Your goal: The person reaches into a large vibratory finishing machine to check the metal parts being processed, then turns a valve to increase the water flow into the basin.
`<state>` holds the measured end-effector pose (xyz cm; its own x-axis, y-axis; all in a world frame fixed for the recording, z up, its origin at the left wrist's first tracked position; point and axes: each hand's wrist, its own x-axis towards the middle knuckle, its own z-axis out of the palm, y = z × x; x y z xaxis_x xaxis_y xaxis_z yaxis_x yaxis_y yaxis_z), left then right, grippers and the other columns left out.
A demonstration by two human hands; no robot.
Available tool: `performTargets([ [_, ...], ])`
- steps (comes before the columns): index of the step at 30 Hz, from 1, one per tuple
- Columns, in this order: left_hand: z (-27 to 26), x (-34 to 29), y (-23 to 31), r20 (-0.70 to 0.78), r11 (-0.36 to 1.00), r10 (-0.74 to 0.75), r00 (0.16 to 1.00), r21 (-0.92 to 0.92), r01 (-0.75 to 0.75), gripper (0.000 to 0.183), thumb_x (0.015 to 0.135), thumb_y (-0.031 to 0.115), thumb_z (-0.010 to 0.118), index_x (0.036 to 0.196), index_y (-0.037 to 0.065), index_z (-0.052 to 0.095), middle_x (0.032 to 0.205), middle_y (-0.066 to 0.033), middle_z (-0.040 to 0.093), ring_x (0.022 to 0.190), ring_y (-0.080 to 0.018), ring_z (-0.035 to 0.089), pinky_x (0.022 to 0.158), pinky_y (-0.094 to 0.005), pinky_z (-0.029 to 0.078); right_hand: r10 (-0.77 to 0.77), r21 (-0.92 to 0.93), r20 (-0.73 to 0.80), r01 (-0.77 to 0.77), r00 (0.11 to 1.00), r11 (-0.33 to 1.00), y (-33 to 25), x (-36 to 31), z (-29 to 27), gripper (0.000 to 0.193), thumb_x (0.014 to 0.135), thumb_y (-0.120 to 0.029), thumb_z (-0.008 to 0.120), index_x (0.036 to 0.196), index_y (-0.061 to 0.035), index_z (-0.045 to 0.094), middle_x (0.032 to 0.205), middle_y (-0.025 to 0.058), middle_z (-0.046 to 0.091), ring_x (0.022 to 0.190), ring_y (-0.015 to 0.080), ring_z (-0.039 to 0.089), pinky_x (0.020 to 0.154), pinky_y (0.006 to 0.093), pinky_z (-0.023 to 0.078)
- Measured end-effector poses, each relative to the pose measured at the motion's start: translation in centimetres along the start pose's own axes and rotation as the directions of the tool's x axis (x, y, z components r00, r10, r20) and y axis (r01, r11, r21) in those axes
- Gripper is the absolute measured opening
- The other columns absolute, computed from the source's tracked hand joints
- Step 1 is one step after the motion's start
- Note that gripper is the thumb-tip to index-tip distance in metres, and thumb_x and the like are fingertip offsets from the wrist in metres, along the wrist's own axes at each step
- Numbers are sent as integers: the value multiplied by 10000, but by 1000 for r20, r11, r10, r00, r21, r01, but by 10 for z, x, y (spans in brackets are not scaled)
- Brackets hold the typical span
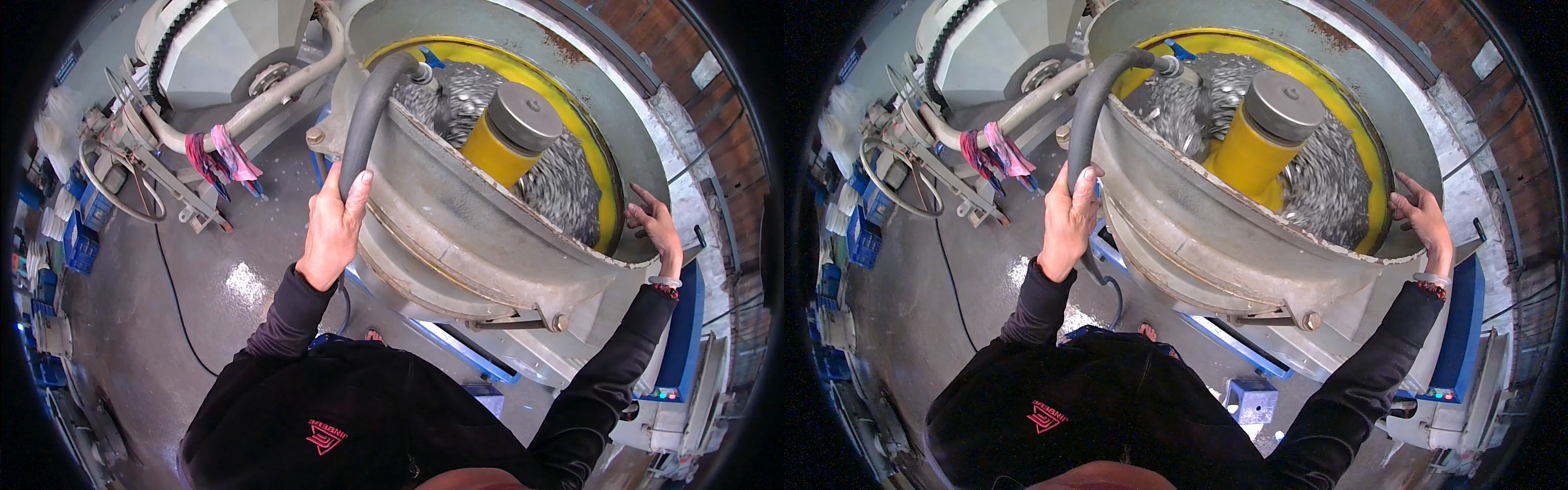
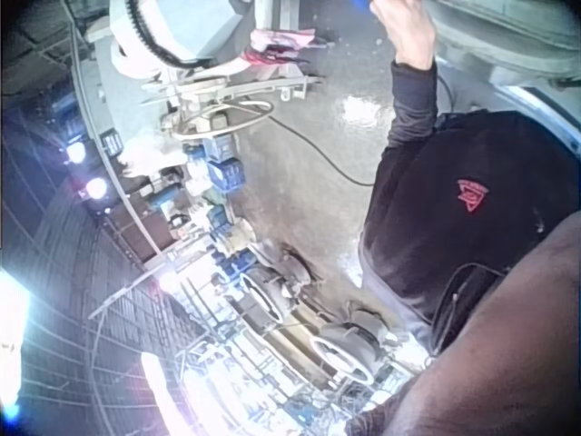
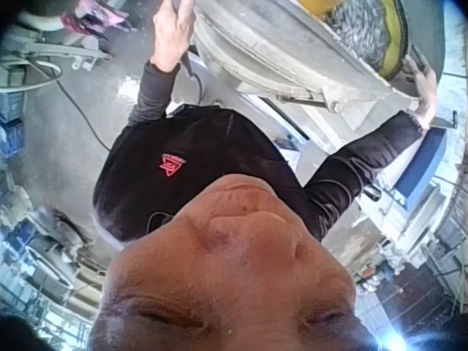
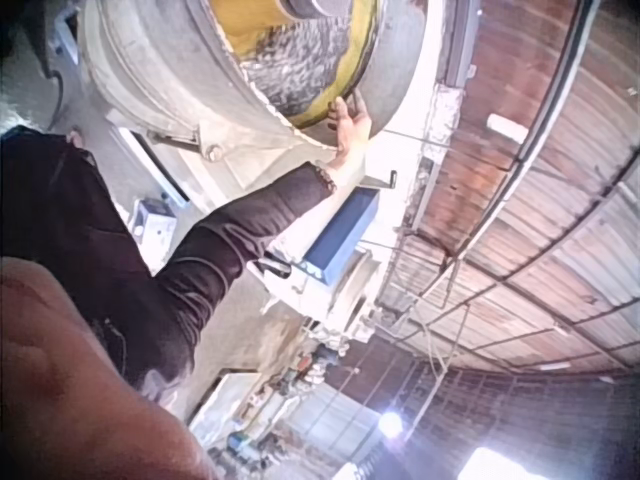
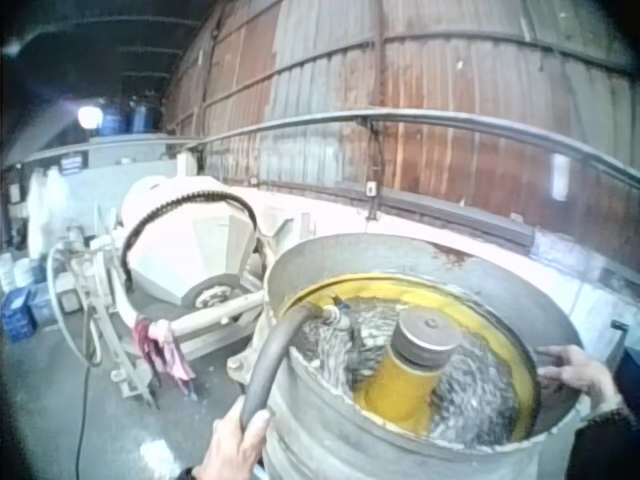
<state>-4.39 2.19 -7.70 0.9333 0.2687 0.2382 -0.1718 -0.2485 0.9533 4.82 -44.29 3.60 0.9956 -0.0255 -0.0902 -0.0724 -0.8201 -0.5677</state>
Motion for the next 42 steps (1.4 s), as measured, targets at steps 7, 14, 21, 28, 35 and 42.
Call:
performTargets([
  [7,5,0,-1,-22,997,-36,999,-67,34,325,905,267,495,1047,-25,497,515,10,415,455,-58,361,394,-249,292,16,-22,4,-16,1000,1000,-3,-4,-2,531,846,-195,564,1324,-81,363,756,-13,545,617,58,464,528,201,388],
  [14,9,-2,5,-5,965,-10,1000,-262,8,254,914,283,475,926,31,504,532,55,346,417,-20,301,367,-203,233,27,-26,-34,-28,999,999,0,-2,0,524,842,-214,573,1320,-121,379,789,8,585,636,67,467,538,210,391],
  [21,8,-2,3,9,967,-17,1000,-254,19,258,913,293,476,930,37,500,533,57,337,420,-22,295,373,-200,225,27,-17,-43,-28,999,999,-1,-5,0,525,843,-225,567,1322,-125,376,791,7,594,639,68,473,539,210,393],
  [28,8,-3,3,0,971,-44,999,-237,43,276,913,304,474,936,30,501,517,58,332,417,-27,291,382,-208,224,24,-30,-46,-25,999,999,-3,-4,2,524,842,-233,566,1318,-118,381,803,15,589,640,76,478,532,223,399],
  [35,8,-2,3,-15,979,-48,999,-197,44,281,911,305,478,938,26,499,507,59,328,412,-25,285,377,-213,219,13,-22,-64,-14,998,1000,-4,-6,1,532,829,-223,578,1310,-95,390,792,27,593,624,84,481,524,228,385],
  [42,6,-3,6,-15,983,-65,998,-174,62,291,909,309,479,939,20,489,509,57,325,412,-25,286,373,-218,221,-9,-17,-63,8,998,1000,-4,-4,3,544,820,-209,588,1308,-76,387,776,28,588,607,78,480,513,223,383],
])
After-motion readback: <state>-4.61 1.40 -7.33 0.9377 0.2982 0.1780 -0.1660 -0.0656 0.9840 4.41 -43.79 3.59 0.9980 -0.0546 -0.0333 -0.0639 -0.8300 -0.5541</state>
